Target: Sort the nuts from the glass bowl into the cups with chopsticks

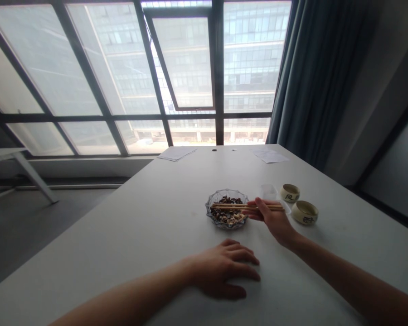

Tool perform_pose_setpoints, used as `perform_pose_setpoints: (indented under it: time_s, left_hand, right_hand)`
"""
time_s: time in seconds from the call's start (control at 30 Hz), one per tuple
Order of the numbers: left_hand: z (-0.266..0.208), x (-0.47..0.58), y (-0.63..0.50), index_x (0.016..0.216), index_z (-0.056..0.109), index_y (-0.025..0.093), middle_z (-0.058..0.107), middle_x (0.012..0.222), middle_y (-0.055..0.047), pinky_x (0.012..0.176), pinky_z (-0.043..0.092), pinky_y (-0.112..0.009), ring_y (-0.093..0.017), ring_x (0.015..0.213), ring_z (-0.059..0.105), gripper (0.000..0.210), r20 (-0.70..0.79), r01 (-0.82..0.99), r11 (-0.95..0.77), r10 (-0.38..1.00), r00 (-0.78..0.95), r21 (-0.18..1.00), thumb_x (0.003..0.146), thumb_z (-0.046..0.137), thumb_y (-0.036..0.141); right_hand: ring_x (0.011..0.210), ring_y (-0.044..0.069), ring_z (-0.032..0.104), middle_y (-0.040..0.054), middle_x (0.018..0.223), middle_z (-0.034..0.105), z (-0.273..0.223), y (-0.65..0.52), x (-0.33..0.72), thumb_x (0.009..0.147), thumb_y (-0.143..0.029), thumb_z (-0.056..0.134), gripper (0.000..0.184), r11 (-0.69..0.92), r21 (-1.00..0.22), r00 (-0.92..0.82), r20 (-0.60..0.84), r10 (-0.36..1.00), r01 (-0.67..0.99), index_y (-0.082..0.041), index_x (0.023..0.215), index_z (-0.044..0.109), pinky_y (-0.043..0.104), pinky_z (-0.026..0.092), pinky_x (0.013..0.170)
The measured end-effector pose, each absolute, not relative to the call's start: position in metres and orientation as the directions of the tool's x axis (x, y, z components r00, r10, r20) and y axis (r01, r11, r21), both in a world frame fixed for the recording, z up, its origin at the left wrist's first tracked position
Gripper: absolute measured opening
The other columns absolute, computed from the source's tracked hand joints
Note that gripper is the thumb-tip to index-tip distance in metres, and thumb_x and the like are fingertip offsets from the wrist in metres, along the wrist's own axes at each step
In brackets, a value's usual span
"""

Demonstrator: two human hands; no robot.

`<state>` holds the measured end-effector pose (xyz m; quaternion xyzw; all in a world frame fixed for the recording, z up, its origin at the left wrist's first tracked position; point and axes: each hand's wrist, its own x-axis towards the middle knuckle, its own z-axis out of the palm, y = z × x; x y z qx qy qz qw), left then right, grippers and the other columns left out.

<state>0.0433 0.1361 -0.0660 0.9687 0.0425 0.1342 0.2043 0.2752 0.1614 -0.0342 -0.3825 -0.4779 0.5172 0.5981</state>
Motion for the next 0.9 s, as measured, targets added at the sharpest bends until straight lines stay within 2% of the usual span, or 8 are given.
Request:
perform_pose_setpoints:
  time_s: [0.1,0.2,0.3,0.43,0.5,0.73,0.9]
  left_hand:
    - [-0.065,0.043,0.136,0.145,0.058,0.030,0.059,0.152,-0.008,0.124,0.030,-0.044,-0.030,0.142,0.054,0.048,0.221,0.037,-0.914,0.137,0.966,0.404,0.102,0.063,0.051]
    - [-0.065,0.044,0.136,0.144,0.059,0.031,0.059,0.152,-0.008,0.124,0.031,-0.044,-0.030,0.142,0.054,0.047,0.218,0.042,-0.914,0.141,0.966,0.404,0.102,0.064,0.049]
    - [-0.065,0.044,0.136,0.144,0.059,0.031,0.059,0.152,-0.008,0.124,0.030,-0.043,-0.030,0.142,0.054,0.047,0.219,0.041,-0.912,0.141,0.965,0.408,0.102,0.064,0.051]
    - [-0.065,0.044,0.136,0.144,0.059,0.031,0.060,0.152,-0.007,0.125,0.029,-0.043,-0.030,0.142,0.054,0.047,0.221,0.043,-0.910,0.146,0.964,0.411,0.102,0.063,0.052]
    - [-0.065,0.045,0.136,0.144,0.059,0.031,0.060,0.151,-0.007,0.125,0.030,-0.044,-0.030,0.141,0.054,0.047,0.214,0.049,-0.911,0.147,0.966,0.409,0.102,0.064,0.052]
    - [-0.063,0.046,0.136,0.143,0.059,0.032,0.060,0.151,-0.008,0.125,0.030,-0.044,-0.030,0.141,0.055,0.048,0.207,0.055,-0.911,0.151,0.967,0.409,0.100,0.066,0.051]
    - [-0.062,0.046,0.136,0.142,0.059,0.031,0.059,0.152,-0.006,0.125,0.029,-0.043,-0.029,0.141,0.054,0.048,0.199,0.062,-0.911,0.155,0.968,0.409,0.099,0.069,0.048]
  right_hand:
    - [0.085,0.031,0.084,0.0105,0.091,0.084,-0.022,0.166,0.287,0.081,-0.058,0.087,0.037,0.177,-0.933,0.096,0.155,0.983,-0.313,-0.022,0.083,0.083,0.039,0.072,0.078]
    - [0.087,0.024,0.084,0.0081,0.094,0.085,0.001,0.174,0.313,0.092,-0.050,0.080,0.027,0.221,-0.918,0.173,0.172,0.970,-0.330,-0.023,0.086,0.083,0.027,0.070,0.080]
    - [0.080,0.021,0.083,0.0112,0.088,0.084,0.032,0.181,0.349,0.096,-0.034,0.078,0.023,0.255,-0.898,0.363,0.118,0.925,-0.360,-0.017,0.080,0.080,0.018,0.068,0.069]
    - [0.072,0.016,0.081,0.0130,0.081,0.081,0.068,0.188,0.405,0.107,-0.020,0.059,0.037,0.278,-0.895,0.468,0.090,0.879,-0.350,-0.012,0.076,0.078,0.011,0.063,0.062]
    - [0.070,0.014,0.079,0.0122,0.077,0.079,0.078,0.189,0.434,0.109,-0.018,0.055,0.042,0.275,-0.900,0.506,0.072,0.859,-0.339,-0.012,0.073,0.077,0.008,0.061,0.059]
    - [0.064,0.012,0.076,0.0179,0.082,0.076,0.074,0.188,0.516,0.105,-0.006,0.055,0.039,0.197,-0.954,0.641,0.006,0.767,-0.226,-0.008,0.073,0.076,0.013,0.059,0.062]
    - [0.063,0.014,0.076,0.0189,0.080,0.076,0.065,0.189,0.537,0.101,-0.001,0.058,0.036,0.108,-0.981,0.649,-0.024,0.760,-0.162,-0.008,0.070,0.075,0.018,0.060,0.064]
